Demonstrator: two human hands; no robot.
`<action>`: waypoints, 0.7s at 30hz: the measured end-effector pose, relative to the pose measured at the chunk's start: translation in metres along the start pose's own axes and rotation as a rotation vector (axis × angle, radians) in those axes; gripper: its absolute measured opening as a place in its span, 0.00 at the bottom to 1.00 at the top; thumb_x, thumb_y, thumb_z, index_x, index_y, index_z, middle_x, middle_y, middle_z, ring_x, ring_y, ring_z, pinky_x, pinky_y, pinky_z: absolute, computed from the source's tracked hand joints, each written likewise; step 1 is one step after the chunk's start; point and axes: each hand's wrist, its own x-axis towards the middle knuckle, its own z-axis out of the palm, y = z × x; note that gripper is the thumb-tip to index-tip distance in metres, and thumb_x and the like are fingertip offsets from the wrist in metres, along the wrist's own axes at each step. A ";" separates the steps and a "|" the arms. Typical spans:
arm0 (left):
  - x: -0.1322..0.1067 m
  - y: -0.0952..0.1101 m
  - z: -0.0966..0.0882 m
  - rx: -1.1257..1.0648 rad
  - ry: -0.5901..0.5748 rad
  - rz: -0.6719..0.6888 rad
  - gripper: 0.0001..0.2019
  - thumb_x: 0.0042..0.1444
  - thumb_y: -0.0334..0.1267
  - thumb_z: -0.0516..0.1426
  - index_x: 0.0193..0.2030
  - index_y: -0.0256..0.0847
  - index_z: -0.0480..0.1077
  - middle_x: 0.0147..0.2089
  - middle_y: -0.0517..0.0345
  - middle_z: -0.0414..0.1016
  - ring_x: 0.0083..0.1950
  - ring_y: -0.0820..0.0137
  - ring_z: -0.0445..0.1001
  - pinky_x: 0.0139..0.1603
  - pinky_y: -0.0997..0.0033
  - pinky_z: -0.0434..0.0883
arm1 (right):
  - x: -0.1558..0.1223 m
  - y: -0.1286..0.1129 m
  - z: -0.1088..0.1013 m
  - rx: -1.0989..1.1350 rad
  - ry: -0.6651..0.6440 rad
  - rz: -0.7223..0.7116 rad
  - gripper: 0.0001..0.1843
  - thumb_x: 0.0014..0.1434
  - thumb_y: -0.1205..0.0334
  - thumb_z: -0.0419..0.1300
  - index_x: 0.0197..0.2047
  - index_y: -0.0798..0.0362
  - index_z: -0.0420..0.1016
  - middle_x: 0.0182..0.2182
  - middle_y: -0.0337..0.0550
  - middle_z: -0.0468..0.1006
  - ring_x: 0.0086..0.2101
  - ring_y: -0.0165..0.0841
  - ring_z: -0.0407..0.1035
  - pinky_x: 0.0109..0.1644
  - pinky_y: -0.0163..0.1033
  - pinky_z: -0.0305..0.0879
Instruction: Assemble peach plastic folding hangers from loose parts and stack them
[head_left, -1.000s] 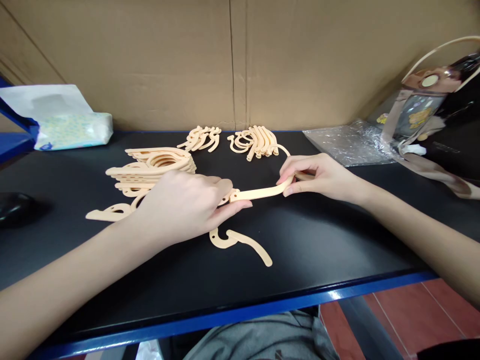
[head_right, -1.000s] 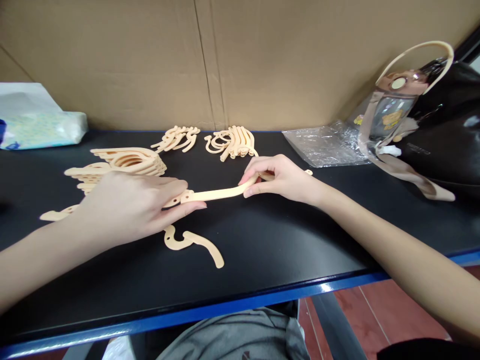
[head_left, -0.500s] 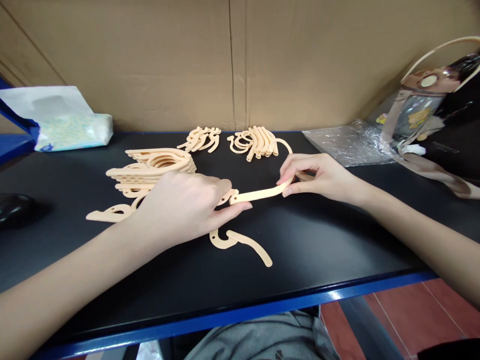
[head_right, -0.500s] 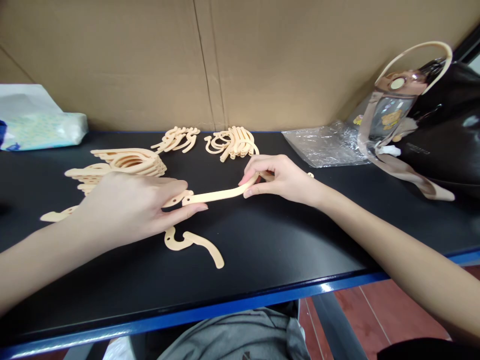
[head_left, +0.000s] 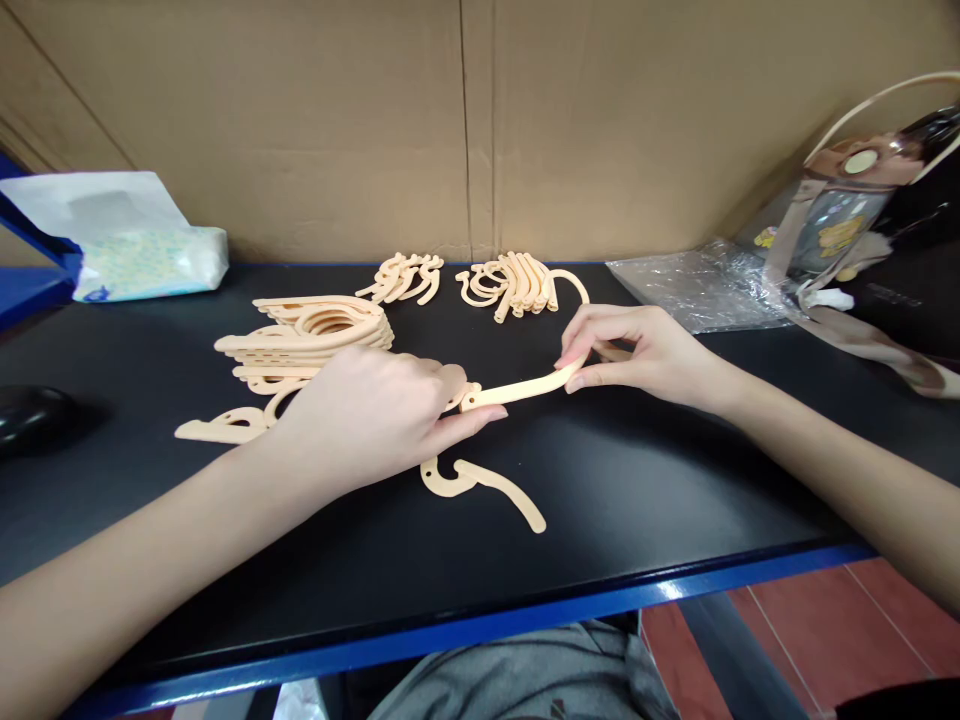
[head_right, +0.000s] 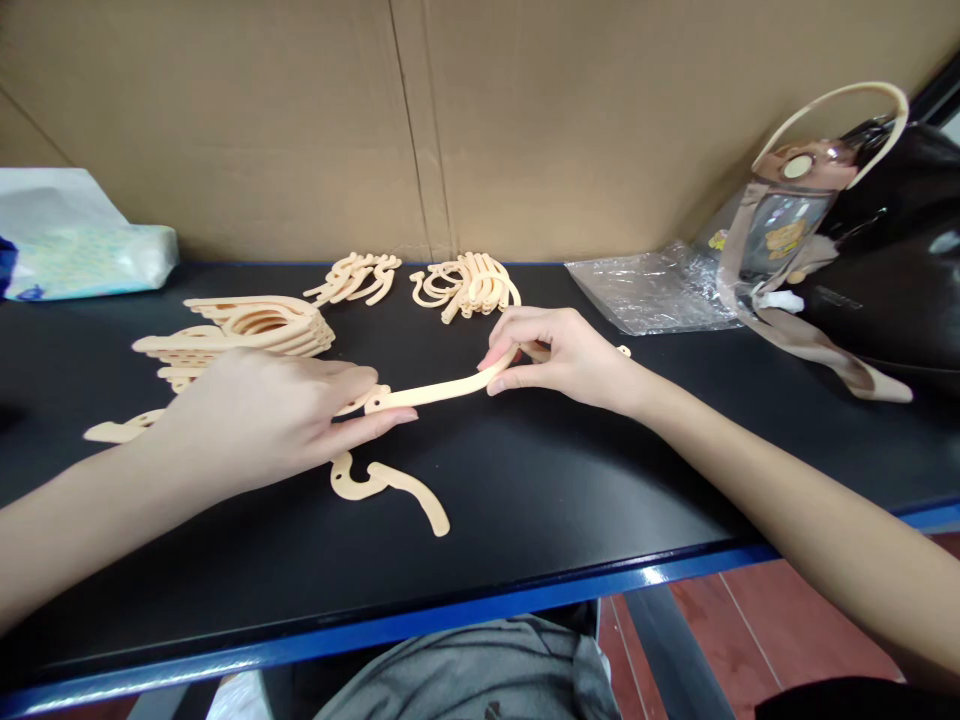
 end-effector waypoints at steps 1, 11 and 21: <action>0.000 0.000 0.000 0.002 0.004 -0.006 0.29 0.65 0.59 0.43 0.23 0.42 0.68 0.17 0.55 0.67 0.18 0.66 0.64 0.21 0.69 0.45 | 0.000 0.000 0.000 0.001 0.000 0.000 0.09 0.51 0.54 0.72 0.34 0.48 0.83 0.33 0.40 0.74 0.28 0.29 0.61 0.27 0.38 0.51; -0.002 -0.006 0.002 0.025 0.125 0.025 0.28 0.64 0.60 0.47 0.20 0.43 0.64 0.14 0.60 0.56 0.16 0.67 0.58 0.21 0.70 0.43 | 0.001 0.001 -0.001 0.008 0.011 -0.023 0.08 0.51 0.57 0.73 0.34 0.50 0.83 0.32 0.40 0.74 0.26 0.27 0.59 0.26 0.37 0.50; -0.003 -0.006 0.003 0.016 0.142 0.050 0.30 0.67 0.57 0.42 0.18 0.42 0.62 0.14 0.60 0.56 0.15 0.69 0.56 0.21 0.70 0.43 | 0.001 0.001 0.001 0.012 0.019 -0.008 0.08 0.50 0.57 0.73 0.32 0.50 0.83 0.31 0.40 0.74 0.27 0.28 0.60 0.27 0.37 0.51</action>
